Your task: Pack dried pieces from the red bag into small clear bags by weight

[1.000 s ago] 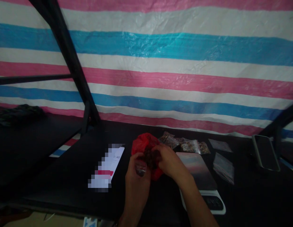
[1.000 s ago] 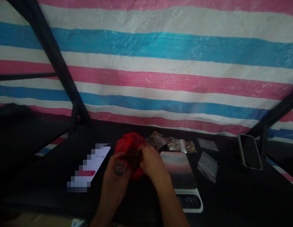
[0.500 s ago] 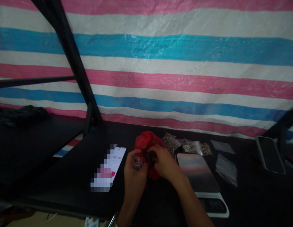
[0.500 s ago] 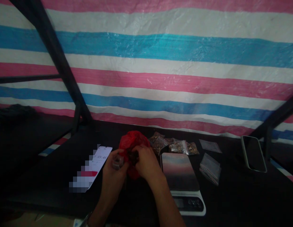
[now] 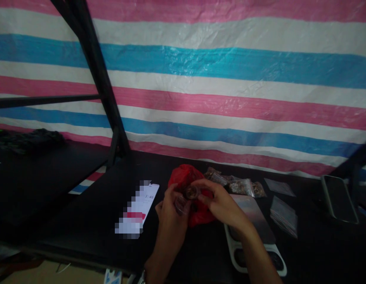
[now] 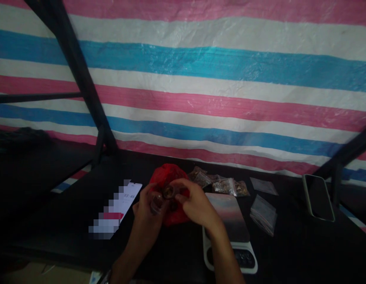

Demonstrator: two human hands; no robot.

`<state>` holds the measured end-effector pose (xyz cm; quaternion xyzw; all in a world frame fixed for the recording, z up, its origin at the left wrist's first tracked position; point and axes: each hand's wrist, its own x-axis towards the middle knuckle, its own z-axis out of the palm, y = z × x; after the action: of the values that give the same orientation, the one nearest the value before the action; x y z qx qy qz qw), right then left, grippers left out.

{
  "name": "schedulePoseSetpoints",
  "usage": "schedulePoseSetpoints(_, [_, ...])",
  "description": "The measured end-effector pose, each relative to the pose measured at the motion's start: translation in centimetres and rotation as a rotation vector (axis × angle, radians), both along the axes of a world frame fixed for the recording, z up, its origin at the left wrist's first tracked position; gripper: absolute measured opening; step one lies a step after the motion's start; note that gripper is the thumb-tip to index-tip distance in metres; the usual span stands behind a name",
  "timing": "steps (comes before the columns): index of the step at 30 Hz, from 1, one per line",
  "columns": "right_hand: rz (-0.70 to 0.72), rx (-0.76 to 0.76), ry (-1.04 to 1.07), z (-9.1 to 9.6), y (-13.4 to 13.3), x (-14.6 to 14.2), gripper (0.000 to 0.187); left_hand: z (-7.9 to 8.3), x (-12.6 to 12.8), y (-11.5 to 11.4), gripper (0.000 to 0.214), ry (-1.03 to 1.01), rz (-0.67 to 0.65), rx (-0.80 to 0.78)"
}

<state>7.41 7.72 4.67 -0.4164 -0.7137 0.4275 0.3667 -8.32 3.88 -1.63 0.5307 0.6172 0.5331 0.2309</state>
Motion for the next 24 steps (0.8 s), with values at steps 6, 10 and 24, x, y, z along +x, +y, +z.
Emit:
schedulePoseSetpoints(6, [0.045, 0.140, -0.118, 1.5, -1.9, -0.9, 0.048, -1.4, -0.7, 0.5, 0.052, 0.059, -0.040, -0.032])
schedulePoseSetpoints(10, [0.097, 0.218, -0.154, 2.5, -2.9, -1.4, 0.052, -1.6, -0.7, 0.4, 0.054, 0.007, -0.023, -0.041])
schedulePoseSetpoints(24, [-0.184, 0.340, -0.320, 1.6, -0.6, -1.4, 0.050, 0.6, -0.5, 0.0, 0.043, -0.236, 0.128, 0.111])
